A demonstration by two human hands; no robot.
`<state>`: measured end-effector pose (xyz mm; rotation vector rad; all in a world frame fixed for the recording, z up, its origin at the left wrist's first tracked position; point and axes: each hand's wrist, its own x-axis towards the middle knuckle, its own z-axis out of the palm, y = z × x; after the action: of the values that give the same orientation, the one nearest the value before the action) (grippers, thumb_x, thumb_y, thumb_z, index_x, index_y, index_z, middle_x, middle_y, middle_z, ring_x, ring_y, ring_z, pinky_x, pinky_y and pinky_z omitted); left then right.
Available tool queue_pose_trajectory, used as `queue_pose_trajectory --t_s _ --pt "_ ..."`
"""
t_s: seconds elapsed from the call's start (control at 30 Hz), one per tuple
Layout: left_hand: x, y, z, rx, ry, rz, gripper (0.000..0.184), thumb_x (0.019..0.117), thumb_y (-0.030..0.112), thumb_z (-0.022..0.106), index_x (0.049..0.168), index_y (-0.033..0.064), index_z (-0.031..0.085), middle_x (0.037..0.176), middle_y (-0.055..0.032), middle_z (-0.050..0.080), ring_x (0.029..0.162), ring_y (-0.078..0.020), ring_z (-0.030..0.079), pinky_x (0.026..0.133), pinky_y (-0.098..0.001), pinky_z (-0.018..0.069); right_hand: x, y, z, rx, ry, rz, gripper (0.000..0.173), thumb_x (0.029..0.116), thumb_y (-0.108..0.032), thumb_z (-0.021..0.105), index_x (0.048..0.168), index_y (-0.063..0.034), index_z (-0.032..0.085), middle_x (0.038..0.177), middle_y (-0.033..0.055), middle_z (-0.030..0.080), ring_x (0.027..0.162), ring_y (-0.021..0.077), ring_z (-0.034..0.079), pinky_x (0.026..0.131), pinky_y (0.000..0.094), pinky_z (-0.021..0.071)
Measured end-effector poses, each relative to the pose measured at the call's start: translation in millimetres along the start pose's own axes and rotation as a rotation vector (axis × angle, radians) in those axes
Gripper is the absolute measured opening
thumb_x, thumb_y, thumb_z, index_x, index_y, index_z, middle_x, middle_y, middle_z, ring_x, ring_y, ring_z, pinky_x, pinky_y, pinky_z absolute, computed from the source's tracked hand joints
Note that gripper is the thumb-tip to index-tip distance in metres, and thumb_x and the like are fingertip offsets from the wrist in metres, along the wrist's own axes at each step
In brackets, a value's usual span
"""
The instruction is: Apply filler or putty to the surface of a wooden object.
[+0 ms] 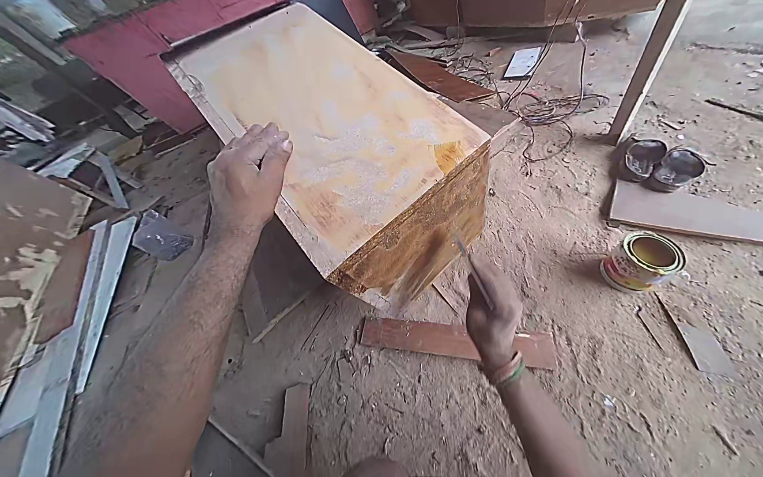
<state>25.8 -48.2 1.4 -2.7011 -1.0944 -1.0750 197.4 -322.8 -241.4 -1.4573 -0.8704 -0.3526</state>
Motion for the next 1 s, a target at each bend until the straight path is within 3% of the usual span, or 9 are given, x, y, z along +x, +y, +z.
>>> queue_pose_trajectory --t_s 0.1,0.17,0.33,0.47,0.63,0.7,0.77,0.9,1.0 --pt "2 0 0 0.008 0.003 0.000 0.055 0.1068 0.052 0.042 0.136 0.0126 0.067 0.147 -0.0093 0.059 0.144 -0.0260 0.047 0.122 -0.0497 0.0327 71 12 6 -0.024 0.066 0.062 0.028 0.0991 -0.005 0.057 0.120 -0.0055 0.075 0.119 0.0118 0.074 0.111 0.0197 0.071 0.094 0.0368 0.0586" --pt "4 1 -1 0.010 0.003 0.004 0.055 0.1071 0.051 0.042 0.136 0.0119 0.066 0.147 -0.0099 0.059 0.144 -0.0264 0.047 0.122 -0.0503 0.0322 72 6 18 -0.045 0.095 0.038 0.030 0.0973 -0.004 0.057 0.121 -0.0044 0.075 0.120 0.0141 0.074 0.111 0.0233 0.071 0.094 0.0398 0.0583" --pt "3 -4 2 -0.024 0.011 -0.007 0.056 0.1065 0.053 0.042 0.135 0.0116 0.067 0.146 -0.0085 0.060 0.144 -0.0226 0.048 0.122 -0.0473 0.0329 -60 -36 40 -0.072 -0.062 -0.113 0.038 0.0862 -0.008 0.057 0.121 -0.0072 0.074 0.119 0.0139 0.074 0.099 0.0247 0.073 0.080 0.0408 0.0612" --pt "2 -2 0 -0.006 0.001 -0.006 0.056 0.1070 0.054 0.040 0.136 0.0137 0.067 0.147 -0.0056 0.059 0.144 -0.0219 0.047 0.122 -0.0495 0.0328 -137 -17 39 -0.086 -0.239 -0.235 0.042 0.0885 -0.020 0.057 0.129 -0.0188 0.069 0.128 0.0048 0.072 0.085 0.0207 0.068 0.067 0.0373 0.0521" --pt "1 -3 4 -0.006 0.030 0.013 0.059 0.1056 0.056 0.040 0.137 0.0136 0.066 0.147 -0.0088 0.059 0.143 -0.0259 0.049 0.120 -0.0509 0.0340 -8 15 8 -0.117 0.061 -0.079 0.032 0.0945 -0.009 0.054 0.119 -0.0087 0.076 0.121 0.0108 0.074 0.105 0.0222 0.073 0.088 0.0401 0.0596" --pt "1 -3 4 -0.001 0.053 0.031 0.059 0.1058 0.055 0.040 0.134 0.0116 0.068 0.144 -0.0106 0.062 0.141 -0.0286 0.051 0.119 -0.0524 0.0362 48 26 7 -0.076 0.135 0.058 0.029 0.0973 -0.006 0.057 0.120 -0.0045 0.076 0.122 0.0134 0.074 0.114 0.0237 0.071 0.098 0.0413 0.0580" --pt "3 -5 6 -0.006 0.069 0.050 0.060 0.1058 0.054 0.040 0.132 0.0093 0.069 0.142 -0.0123 0.063 0.140 -0.0309 0.052 0.118 -0.0536 0.0362 67 31 17 -0.080 0.149 0.091 0.031 0.0957 -0.006 0.058 0.121 -0.0032 0.075 0.122 0.0150 0.074 0.115 0.0273 0.071 0.099 0.0465 0.0564" --pt "3 -4 7 -0.023 0.078 0.056 0.057 0.1067 0.050 0.041 0.130 0.0070 0.070 0.142 -0.0122 0.063 0.141 -0.0293 0.052 0.122 -0.0506 0.0333 -26 -2 41 -0.152 0.039 -0.007 0.038 0.0848 -0.007 0.059 0.119 -0.0060 0.076 0.114 0.0134 0.075 0.100 0.0286 0.074 0.082 0.0483 0.0614" --pt "1 -2 6 -0.027 0.086 0.054 0.055 0.1070 0.048 0.042 0.129 0.0063 0.070 0.141 -0.0125 0.063 0.140 -0.0299 0.052 0.121 -0.0499 0.0341 -108 -24 35 -0.095 -0.222 -0.126 0.036 0.0874 -0.012 0.060 0.119 -0.0138 0.077 0.116 0.0084 0.076 0.092 0.0245 0.074 0.077 0.0435 0.0603"
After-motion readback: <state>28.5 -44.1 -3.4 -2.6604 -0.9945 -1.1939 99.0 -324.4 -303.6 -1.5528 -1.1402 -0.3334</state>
